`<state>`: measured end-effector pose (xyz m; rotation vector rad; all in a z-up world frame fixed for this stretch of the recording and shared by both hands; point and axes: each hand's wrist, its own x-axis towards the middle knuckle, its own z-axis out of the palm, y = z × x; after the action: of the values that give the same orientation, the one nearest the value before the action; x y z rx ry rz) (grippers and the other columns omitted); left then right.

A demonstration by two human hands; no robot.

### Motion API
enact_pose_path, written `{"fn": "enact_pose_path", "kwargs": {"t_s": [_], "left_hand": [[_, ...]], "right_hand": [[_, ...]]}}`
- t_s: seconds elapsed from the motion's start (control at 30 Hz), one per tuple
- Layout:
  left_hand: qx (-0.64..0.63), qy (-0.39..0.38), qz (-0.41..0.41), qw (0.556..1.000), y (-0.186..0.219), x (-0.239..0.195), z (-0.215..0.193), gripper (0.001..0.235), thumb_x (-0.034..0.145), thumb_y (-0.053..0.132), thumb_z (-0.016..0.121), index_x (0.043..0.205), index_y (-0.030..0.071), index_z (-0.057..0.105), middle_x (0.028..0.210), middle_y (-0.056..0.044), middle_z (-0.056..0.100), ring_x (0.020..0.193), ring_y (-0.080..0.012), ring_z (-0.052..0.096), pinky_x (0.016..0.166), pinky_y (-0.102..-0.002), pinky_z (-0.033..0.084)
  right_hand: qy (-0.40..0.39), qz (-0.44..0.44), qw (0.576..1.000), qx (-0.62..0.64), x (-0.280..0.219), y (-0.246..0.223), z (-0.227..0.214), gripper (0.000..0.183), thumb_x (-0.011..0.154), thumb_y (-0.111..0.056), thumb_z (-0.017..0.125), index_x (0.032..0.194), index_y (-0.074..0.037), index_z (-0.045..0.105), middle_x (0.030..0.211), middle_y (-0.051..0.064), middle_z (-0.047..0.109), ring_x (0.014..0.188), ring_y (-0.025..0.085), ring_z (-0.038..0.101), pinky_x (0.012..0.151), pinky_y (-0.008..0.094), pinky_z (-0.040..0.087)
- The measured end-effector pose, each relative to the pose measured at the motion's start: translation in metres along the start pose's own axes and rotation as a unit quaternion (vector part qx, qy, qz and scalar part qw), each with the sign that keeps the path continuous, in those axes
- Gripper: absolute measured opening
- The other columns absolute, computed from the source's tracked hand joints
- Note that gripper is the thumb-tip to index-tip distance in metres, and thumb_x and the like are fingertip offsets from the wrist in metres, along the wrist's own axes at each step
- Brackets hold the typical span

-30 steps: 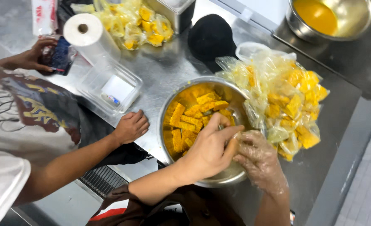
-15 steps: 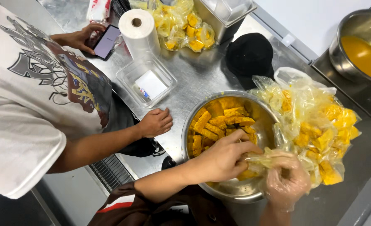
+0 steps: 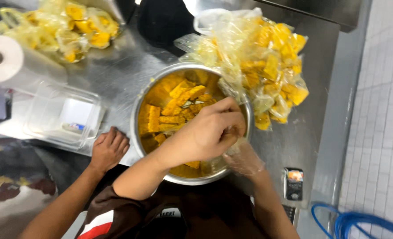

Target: The person places pieces of tempeh from a metal bowl into small plastic bags by hand and stacks the filled bags on a stainless steel table.

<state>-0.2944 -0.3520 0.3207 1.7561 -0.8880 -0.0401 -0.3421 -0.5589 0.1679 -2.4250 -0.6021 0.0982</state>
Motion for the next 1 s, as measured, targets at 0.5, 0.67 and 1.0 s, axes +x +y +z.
{"fn": "enact_pose_path", "kwargs": {"t_s": [0.5,0.67,1.0], "left_hand": [[0.087,-0.087,0.027,0.992,-0.174,0.125,0.144,0.021,0.077,-0.01,0.061,0.083,0.009,0.069,0.089,-0.008,0.067,0.095,-0.0278,0.067,0.082,-0.039,0.054],[0.071,0.03,0.05,0.996,-0.172,0.102,0.112,0.02,0.087,-0.007,0.065,0.1,0.008,0.071,0.098,-0.012,0.065,0.094,-0.0323,0.065,0.081,-0.04,0.054],[0.182,0.365,-0.121,0.905,-0.177,-0.086,-0.147,0.009,0.103,-0.002,0.069,0.112,0.0,0.067,0.103,-0.005,0.07,0.084,-0.0114,0.067,0.073,-0.025,0.054]], "right_hand": [[-0.06,0.068,0.991,-0.096,0.002,-0.013,0.025,0.033,0.08,-0.019,0.064,0.112,-0.011,0.068,0.106,0.01,0.07,0.102,0.031,0.067,0.09,0.049,0.052],[-0.034,0.063,0.993,-0.099,0.0,-0.012,0.025,0.03,0.081,-0.02,0.065,0.11,-0.014,0.069,0.111,0.008,0.072,0.106,0.03,0.068,0.09,0.048,0.053],[-0.001,0.034,0.993,-0.112,0.005,-0.023,0.026,0.023,0.081,-0.015,0.067,0.102,-0.019,0.074,0.103,0.005,0.077,0.096,0.026,0.072,0.082,0.042,0.058]]}}
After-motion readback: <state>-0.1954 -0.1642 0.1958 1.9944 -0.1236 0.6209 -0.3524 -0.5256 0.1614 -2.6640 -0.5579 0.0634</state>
